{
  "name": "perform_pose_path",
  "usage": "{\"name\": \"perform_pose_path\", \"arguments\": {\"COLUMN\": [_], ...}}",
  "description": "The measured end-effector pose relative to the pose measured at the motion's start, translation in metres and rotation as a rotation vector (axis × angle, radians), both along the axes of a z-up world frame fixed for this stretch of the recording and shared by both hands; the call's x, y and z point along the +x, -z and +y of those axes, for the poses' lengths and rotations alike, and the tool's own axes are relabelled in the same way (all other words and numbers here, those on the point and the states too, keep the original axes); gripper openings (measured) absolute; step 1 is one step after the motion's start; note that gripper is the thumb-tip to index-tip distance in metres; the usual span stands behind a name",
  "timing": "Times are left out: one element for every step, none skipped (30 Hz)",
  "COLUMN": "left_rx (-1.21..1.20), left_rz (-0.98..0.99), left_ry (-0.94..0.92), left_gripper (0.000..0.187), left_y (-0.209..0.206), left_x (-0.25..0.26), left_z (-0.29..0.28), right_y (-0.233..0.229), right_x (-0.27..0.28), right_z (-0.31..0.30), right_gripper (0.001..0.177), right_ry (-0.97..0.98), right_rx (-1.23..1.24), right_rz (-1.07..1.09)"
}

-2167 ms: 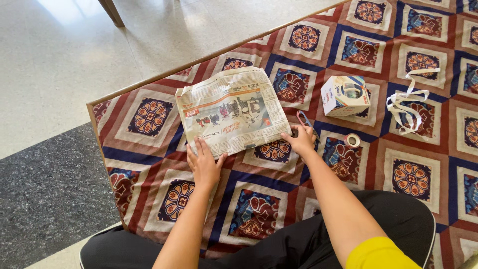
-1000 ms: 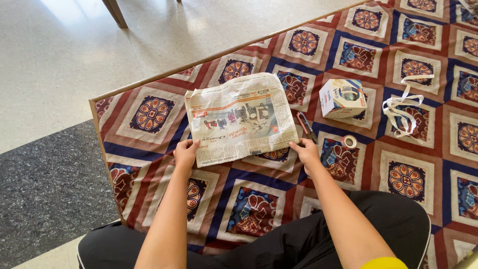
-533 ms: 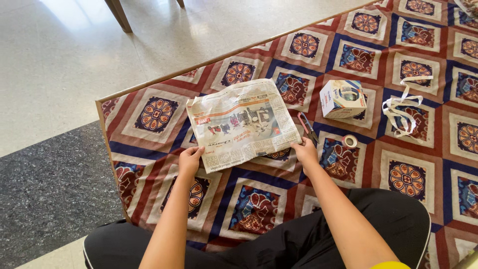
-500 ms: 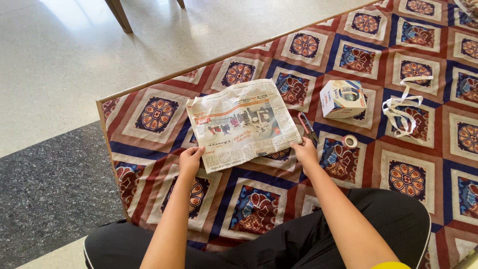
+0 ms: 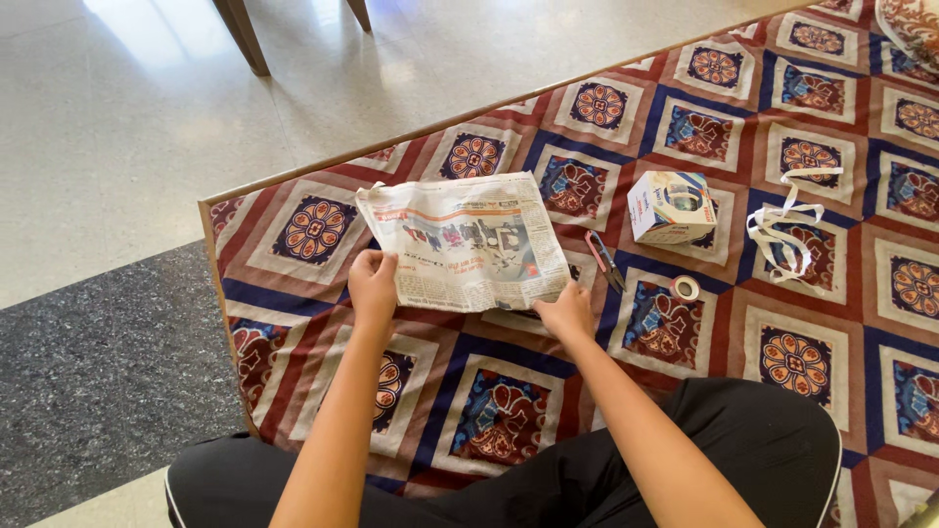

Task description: The person unfolds a newspaper on a patterned mat, places a small box on top, and uses scissors to cut strips from the newspaper. The person then folds the newspaper and continues cutting additional strips.

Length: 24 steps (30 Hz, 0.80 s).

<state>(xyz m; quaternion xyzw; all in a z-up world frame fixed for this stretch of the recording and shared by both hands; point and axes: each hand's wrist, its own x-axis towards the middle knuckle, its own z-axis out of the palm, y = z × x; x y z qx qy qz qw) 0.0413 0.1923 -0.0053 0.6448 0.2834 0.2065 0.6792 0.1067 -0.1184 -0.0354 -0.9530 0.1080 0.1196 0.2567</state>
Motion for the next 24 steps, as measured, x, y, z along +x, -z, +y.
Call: {"name": "perform_pose_path", "arguments": {"left_rx": [0.042,0.085,0.127,0.211,0.295,0.380,0.462,0.543,0.625,0.689,0.753,0.816,0.887,0.957,1.027,1.137,1.245,1.353,1.407,1.461,1.515,1.534,1.553,1.572], "left_rz": [-0.022,-0.044,-0.065,-0.055,-0.044,-0.032,-0.042,-0.051,-0.059,-0.116,-0.173,-0.230,-0.209,-0.189,-0.168,-0.254,-0.342,-0.431,-0.471,-0.509,-0.547,-0.562,-0.577,-0.593], "left_ry": [0.007,0.014,0.022,0.023,0.023,0.023,0.034,0.046,0.059,0.064,0.070,0.077,0.090,0.102,0.114,0.092,0.070,0.047,0.053,0.059,0.066,0.102,0.138,0.175], "left_gripper": [0.016,0.015,0.014,0.014,0.013,0.013,0.012,0.010,0.009,0.010,0.011,0.013,0.016,0.019,0.022,0.020,0.019,0.017,0.016,0.016,0.016,0.017,0.019,0.020], "left_y": [-0.013,-0.028,-0.043,-0.060,-0.078,-0.096,-0.114,-0.132,-0.148,-0.164,-0.178,-0.190,-0.199,-0.207,-0.213,-0.216,-0.217,-0.216,-0.213,-0.208,-0.201,-0.192,-0.182,-0.172], "left_x": [0.003,0.005,0.007,0.010,0.013,0.014,0.015,0.016,0.016,0.017,0.018,0.017,0.015,0.014,0.014,0.013,0.010,0.008,0.006,0.004,0.000,-0.005,-0.012,-0.019], "left_z": [0.000,0.000,-0.001,-0.002,-0.003,-0.005,-0.006,-0.009,-0.012,-0.016,-0.020,-0.025,-0.031,-0.037,-0.044,-0.051,-0.058,-0.064,-0.070,-0.076,-0.081,-0.085,-0.089,-0.093], "right_y": [0.003,0.005,0.007,0.007,0.006,0.003,-0.002,-0.008,-0.016,-0.024,-0.031,-0.039,-0.045,-0.051,-0.055,-0.058,-0.059,-0.058,-0.057,-0.055,-0.052,-0.049,-0.046,-0.043], "right_x": [0.001,0.001,0.001,0.001,0.001,0.000,-0.001,-0.003,-0.005,-0.006,-0.007,-0.007,-0.006,-0.004,-0.002,-0.001,0.002,0.005,0.007,0.008,0.009,0.009,0.009,0.009], "right_z": [0.004,0.007,0.011,0.016,0.021,0.027,0.032,0.036,0.039,0.042,0.046,0.048,0.049,0.049,0.047,0.045,0.042,0.039,0.033,0.027,0.020,0.013,0.005,-0.003], "right_gripper": [0.083,0.078,0.074,0.072,0.069,0.066,0.064,0.061,0.059,0.058,0.056,0.055,0.055,0.054,0.054,0.052,0.050,0.049,0.047,0.045,0.044,0.042,0.041,0.041], "right_ry": [-0.021,-0.042,-0.063,-0.094,-0.125,-0.157,-0.181,-0.205,-0.228,-0.189,-0.150,-0.109,-0.096,-0.082,-0.068,-0.035,-0.002,0.031,0.063,0.096,0.128,0.184,0.240,0.296], "right_rx": [0.043,0.086,0.129,0.188,0.247,0.306,0.396,0.485,0.573,0.668,0.762,0.855,0.910,0.964,1.019,1.020,1.021,1.022,1.063,1.104,1.144,1.186,1.228,1.268], "right_rz": [-0.006,-0.012,-0.017,-0.048,-0.078,-0.108,-0.100,-0.092,-0.083,-0.027,0.030,0.089,0.081,0.071,0.062,0.059,0.056,0.052,0.058,0.066,0.073,0.085,0.097,0.107]}}
